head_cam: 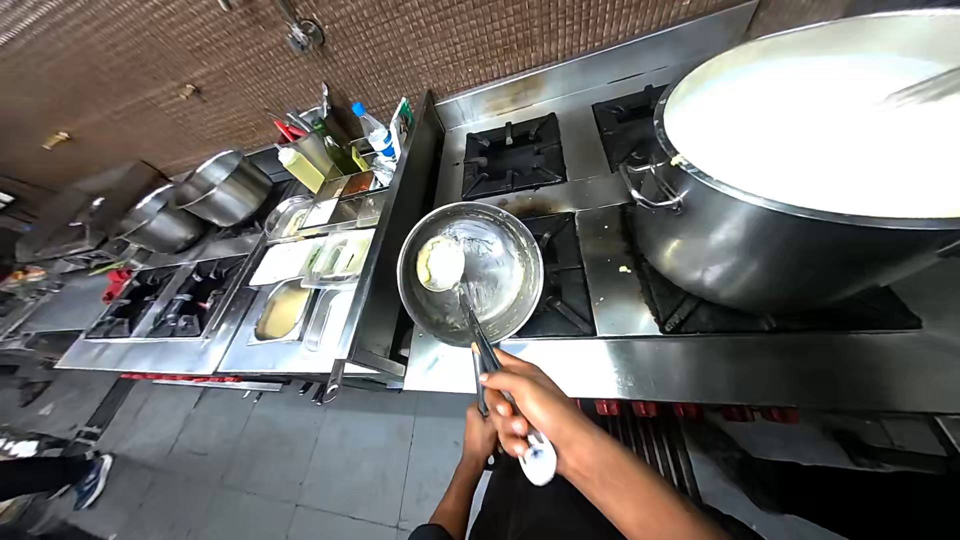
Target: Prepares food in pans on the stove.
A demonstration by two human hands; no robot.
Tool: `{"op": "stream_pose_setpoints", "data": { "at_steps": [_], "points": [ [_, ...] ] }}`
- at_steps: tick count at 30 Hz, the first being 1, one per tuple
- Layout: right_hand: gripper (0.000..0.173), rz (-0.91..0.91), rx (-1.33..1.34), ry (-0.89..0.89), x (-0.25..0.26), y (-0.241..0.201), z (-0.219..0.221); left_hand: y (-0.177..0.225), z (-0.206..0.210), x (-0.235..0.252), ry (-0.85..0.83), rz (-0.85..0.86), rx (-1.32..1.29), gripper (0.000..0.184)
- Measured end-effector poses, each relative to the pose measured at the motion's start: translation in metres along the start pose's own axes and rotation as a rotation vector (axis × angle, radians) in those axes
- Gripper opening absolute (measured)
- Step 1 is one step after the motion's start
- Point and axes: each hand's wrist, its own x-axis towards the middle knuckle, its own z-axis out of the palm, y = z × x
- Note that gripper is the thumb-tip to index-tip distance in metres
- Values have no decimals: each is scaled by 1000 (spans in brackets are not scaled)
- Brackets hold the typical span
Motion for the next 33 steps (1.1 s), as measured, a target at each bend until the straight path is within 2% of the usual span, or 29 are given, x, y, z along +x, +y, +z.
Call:
{"op": "stream_pose_setpoints", "data": {
  "at_steps": [2, 3, 5, 6, 7, 8, 9, 10, 11, 13, 15, 16, 17, 18, 19, 20, 23, 27, 33],
  "points": [
    [37, 18, -13, 35, 28, -1, -2, -7, -1, 4, -9, 5, -21, 32],
    [37, 29, -27, 35, 38, -1, -1, -9, -2, 4, -17, 30, -15, 29],
    [32, 54, -53, 21, 42, 0, 7, -12, -2, -2, 15, 216, -37, 21],
    [31, 60, -58, 12, 37, 0, 11, -4, 0, -11, 56, 327, -69, 24],
    [31, 57, -58, 1, 28, 1, 15, 26, 4, -31, 132, 316, -60, 22],
    [31, 44, -51, -16, 15, 2, 18, 96, 4, -63, 146, -60, -26, 15],
    [34, 26, -37, -47, 1, 2, 18, 141, 2, -80, 148, -224, 25, 14],
    [42, -2, -8, -79, -13, 3, 15, 163, -4, -91, 89, -251, 55, 18],
    [50, -26, 21, -109, -23, 4, 10, 168, -7, -97, 57, -200, 113, 17],
    [57, -56, 55, -135, -32, 7, 0, 165, -6, -96, 63, -147, 125, 15],
    [49, -39, 80, -101, -24, 5, -7, 156, -3, -85, 45, -265, 159, 16],
    [43, -22, 90, -83, -14, 4, -9, 136, -3, -73, 16, -290, 156, 18],
    [36, -1, 98, -73, -2, 2, -12, 97, -3, -56, -19, -206, 112, 18],
    [31, 12, 107, -72, 13, 0, -15, 37, -4, -29, -51, 28, -25, 18],
    [27, 22, 117, -74, 26, -1, -16, 5, -2, -9, -61, 70, -82, 18],
    [27, 23, 127, -72, 36, -2, -14, -5, 0, 0, -47, 39, -76, 18],
    [26, 16, 151, -35, 55, -5, 4, 2, 3, -3, 22, 4, -54, 13],
    [21, 21, 178, -33, 54, -18, 25, 7, 2, -6, 12, -22, -86, 12],
    [23, -17, 257, -106, 3, -32, 29, -4, 4, 1, -5, -23, -44, 15]
  ]
}}
